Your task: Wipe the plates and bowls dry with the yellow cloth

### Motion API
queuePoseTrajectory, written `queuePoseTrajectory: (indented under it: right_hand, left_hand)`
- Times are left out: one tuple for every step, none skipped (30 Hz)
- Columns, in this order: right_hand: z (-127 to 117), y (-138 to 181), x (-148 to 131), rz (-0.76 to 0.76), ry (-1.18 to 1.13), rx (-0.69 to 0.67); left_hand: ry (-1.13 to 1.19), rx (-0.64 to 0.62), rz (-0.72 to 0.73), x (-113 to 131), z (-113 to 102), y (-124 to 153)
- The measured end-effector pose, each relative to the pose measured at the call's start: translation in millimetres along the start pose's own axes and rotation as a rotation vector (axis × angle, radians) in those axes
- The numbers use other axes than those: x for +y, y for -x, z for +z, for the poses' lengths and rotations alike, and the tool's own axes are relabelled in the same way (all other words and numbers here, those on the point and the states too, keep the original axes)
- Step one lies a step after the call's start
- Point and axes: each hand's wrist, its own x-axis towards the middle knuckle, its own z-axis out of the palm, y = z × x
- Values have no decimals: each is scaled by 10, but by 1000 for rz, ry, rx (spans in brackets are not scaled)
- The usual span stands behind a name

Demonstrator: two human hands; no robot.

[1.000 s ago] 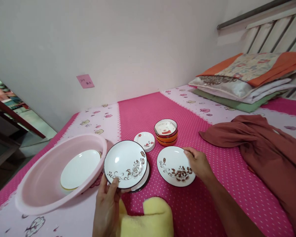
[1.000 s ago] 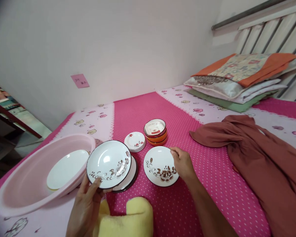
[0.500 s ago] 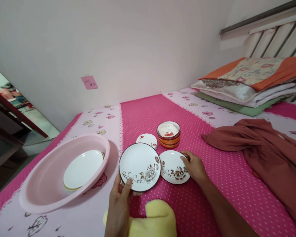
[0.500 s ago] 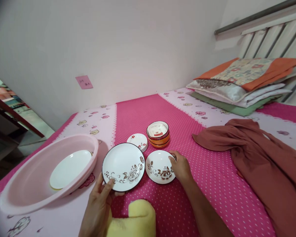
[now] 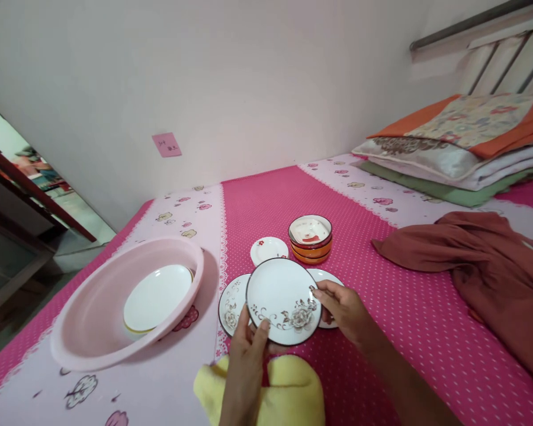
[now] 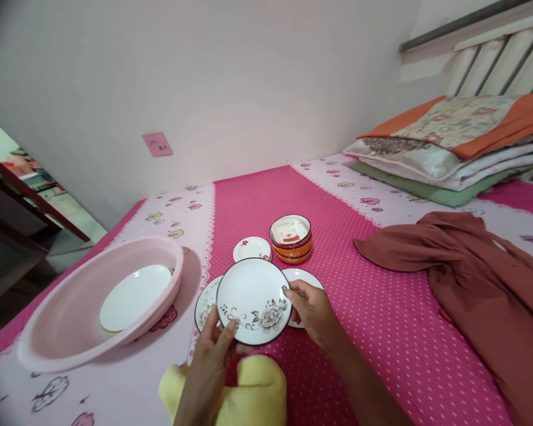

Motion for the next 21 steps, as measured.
queuePoseTrajectory:
  right_hand:
    - [-61, -8, 6, 11, 21, 20]
    - [-132, -18, 9, 22, 45, 35]
    - [-208, -30, 9, 33, 71, 52]
    - [-284, -43, 9, 41, 98, 73]
    - [-355, -55, 13, 48, 126, 98]
    - [-419, -68, 20, 51, 152, 125]
    - [-474, -81, 34, 53, 174, 155]
    - [-519, -94, 54, 55, 192, 182]
    - [-555, -107, 80, 60, 206, 202]
    - [-582, -121, 111, 66, 216, 216]
    - [-603, -135, 145, 71, 223, 228]
    - [-620, -150, 180, 77, 227, 234]
    - [-633, -164, 214, 83, 229, 237]
    - [-643, -177, 246, 89, 230, 239]
    - [-652, -189, 273, 95, 230, 243]
    - [-660, -200, 295, 102, 229, 245]
    - [-666, -208, 312, 108, 230, 247]
    - [-670, -214, 322, 113, 230, 249]
    - [-672, -218, 328, 116, 231, 250]
    - [-673, -220, 330, 117, 232, 252]
    - [-672, -221, 331, 118, 234, 254]
  left_hand:
    - [-14, -31, -11, -41, 22, 0]
    - [-35, -62, -15, -69, 31, -3]
    - [-66, -85, -10, -78, 20, -11]
    - [-105, -90, 10, -65, -15, -27]
    - [-149, -81, 41, -31, -78, -49]
    - [-195, -40, 86, 20, -168, -78]
    - [-245, 23, 143, 83, -281, -111]
    - [-294, 98, 195, 152, -409, -147]
    - [-341, 212, 249, 218, -542, -182]
    - [-389, 285, 263, 275, -671, -216]
    - [-418, 346, 261, 319, -785, -245]
    - [-431, 389, 245, 349, -878, -271]
    - [-430, 407, 219, 364, -945, -295]
    - [-417, 416, 197, 366, -985, -316]
    - [-400, 415, 177, 358, -1002, -336]
    - [-381, 408, 163, 345, -1000, -356]
    - [-364, 396, 151, 329, -984, -375]
    - [-349, 384, 143, 313, -960, -394]
    - [-333, 371, 137, 297, -935, -411]
    - [-318, 356, 131, 283, -911, -426]
    - [-304, 341, 127, 269, -893, -439]
